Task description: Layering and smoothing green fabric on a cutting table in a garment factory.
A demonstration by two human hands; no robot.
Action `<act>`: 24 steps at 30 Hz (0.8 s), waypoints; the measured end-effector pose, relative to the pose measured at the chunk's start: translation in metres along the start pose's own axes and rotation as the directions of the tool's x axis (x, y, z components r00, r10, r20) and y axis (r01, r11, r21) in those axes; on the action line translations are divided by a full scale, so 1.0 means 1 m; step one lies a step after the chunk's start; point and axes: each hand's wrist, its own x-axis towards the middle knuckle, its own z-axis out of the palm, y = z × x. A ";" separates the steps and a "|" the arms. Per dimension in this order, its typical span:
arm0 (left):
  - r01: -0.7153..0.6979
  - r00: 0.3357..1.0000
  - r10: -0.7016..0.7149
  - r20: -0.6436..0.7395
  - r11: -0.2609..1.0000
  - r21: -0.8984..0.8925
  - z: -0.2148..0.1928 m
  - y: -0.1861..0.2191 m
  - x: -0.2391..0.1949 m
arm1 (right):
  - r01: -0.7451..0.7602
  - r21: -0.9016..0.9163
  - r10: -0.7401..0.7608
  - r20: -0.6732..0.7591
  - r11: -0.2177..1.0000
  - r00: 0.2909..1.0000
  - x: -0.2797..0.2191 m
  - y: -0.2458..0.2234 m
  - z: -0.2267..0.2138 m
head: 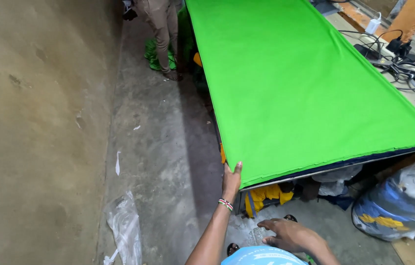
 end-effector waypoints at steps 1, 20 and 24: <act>0.000 1.000 0.000 -0.004 1.000 -0.003 0.002 -0.002 0.002 | 0.002 -0.005 -0.002 0.001 1.000 1.000 0.001 0.003 0.000; -0.116 0.992 0.109 -0.065 0.985 -0.130 0.001 -0.001 -0.003 | 0.113 -0.129 -0.105 0.066 0.985 0.992 -0.002 -0.017 -0.029; -0.113 0.992 0.107 -0.068 0.988 -0.103 0.003 -0.006 0.000 | 0.139 -0.094 -0.135 0.046 0.986 0.990 -0.006 -0.014 -0.028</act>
